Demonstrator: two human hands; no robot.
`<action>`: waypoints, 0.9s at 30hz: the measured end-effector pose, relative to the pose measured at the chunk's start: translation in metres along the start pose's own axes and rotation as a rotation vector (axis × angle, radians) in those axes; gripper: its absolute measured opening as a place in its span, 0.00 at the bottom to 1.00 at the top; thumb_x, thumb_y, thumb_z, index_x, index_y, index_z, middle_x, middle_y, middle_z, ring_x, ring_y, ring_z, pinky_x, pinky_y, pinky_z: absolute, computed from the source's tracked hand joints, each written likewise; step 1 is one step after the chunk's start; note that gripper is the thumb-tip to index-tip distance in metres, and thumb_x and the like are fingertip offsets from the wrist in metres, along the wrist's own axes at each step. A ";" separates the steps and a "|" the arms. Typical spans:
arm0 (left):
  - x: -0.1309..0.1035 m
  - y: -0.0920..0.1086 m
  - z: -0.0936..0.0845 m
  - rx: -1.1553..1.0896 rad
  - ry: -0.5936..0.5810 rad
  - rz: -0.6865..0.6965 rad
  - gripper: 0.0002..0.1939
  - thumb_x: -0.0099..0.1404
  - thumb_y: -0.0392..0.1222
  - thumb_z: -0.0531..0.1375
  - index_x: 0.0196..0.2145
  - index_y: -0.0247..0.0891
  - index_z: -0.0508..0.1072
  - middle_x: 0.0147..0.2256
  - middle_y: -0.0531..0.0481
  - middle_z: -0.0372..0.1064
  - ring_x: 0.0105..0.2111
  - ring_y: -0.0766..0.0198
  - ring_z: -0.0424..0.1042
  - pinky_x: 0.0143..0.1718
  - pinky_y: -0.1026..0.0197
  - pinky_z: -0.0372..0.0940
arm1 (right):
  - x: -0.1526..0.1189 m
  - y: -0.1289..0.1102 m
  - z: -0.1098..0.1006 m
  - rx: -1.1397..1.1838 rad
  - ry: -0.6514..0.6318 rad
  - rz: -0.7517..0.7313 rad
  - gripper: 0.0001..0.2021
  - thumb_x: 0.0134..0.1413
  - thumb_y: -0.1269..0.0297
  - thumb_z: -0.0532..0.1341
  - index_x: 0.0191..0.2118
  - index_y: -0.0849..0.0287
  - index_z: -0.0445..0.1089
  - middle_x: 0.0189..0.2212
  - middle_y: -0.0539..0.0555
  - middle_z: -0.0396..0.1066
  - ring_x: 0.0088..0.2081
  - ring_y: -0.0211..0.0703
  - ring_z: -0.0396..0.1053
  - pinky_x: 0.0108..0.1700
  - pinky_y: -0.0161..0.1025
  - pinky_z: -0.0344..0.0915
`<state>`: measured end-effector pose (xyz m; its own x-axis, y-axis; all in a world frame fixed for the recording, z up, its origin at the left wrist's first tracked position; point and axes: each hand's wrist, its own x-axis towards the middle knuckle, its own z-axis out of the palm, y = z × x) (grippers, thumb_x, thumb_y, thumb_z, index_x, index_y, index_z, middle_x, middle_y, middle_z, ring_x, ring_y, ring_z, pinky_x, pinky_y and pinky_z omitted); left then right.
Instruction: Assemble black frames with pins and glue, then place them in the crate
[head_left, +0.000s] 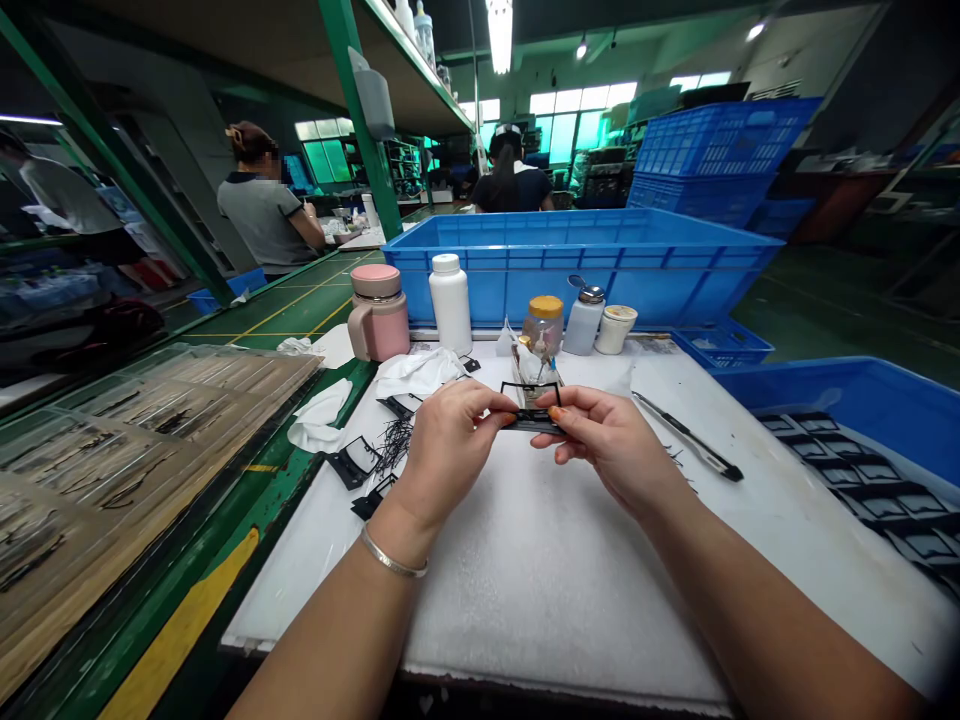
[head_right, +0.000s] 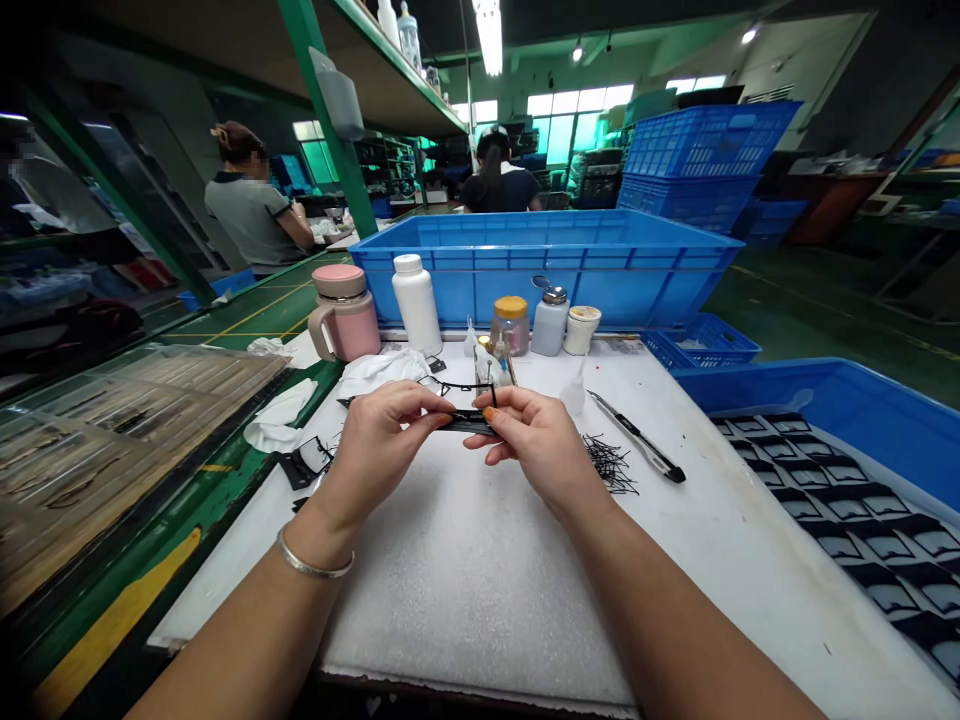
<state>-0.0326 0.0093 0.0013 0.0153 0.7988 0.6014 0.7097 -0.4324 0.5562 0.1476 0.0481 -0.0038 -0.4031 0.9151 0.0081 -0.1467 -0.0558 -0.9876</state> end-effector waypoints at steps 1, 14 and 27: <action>0.000 0.001 0.000 0.009 0.003 0.011 0.07 0.61 0.29 0.63 0.33 0.39 0.77 0.31 0.52 0.73 0.33 0.64 0.69 0.37 0.60 0.63 | 0.000 0.000 0.000 -0.002 0.003 -0.002 0.14 0.48 0.58 0.67 0.38 0.62 0.71 0.35 0.55 0.74 0.31 0.41 0.77 0.24 0.28 0.67; -0.002 0.003 0.003 -0.065 -0.057 -0.054 0.05 0.61 0.31 0.62 0.31 0.40 0.76 0.32 0.52 0.72 0.36 0.64 0.70 0.34 0.63 0.65 | -0.002 -0.003 0.002 0.000 -0.014 0.061 0.09 0.52 0.62 0.64 0.38 0.61 0.69 0.36 0.55 0.75 0.34 0.43 0.78 0.24 0.27 0.67; 0.002 -0.002 0.002 -0.221 -0.127 -0.330 0.03 0.57 0.38 0.63 0.30 0.38 0.78 0.31 0.50 0.75 0.34 0.60 0.72 0.34 0.62 0.69 | 0.000 0.001 0.003 -0.064 -0.013 0.013 0.07 0.56 0.63 0.61 0.38 0.60 0.68 0.34 0.54 0.75 0.34 0.43 0.78 0.26 0.29 0.67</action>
<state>-0.0320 0.0123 0.0000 -0.0914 0.9488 0.3024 0.5229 -0.2127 0.8254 0.1452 0.0466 -0.0042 -0.4167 0.9090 -0.0028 -0.0831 -0.0412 -0.9957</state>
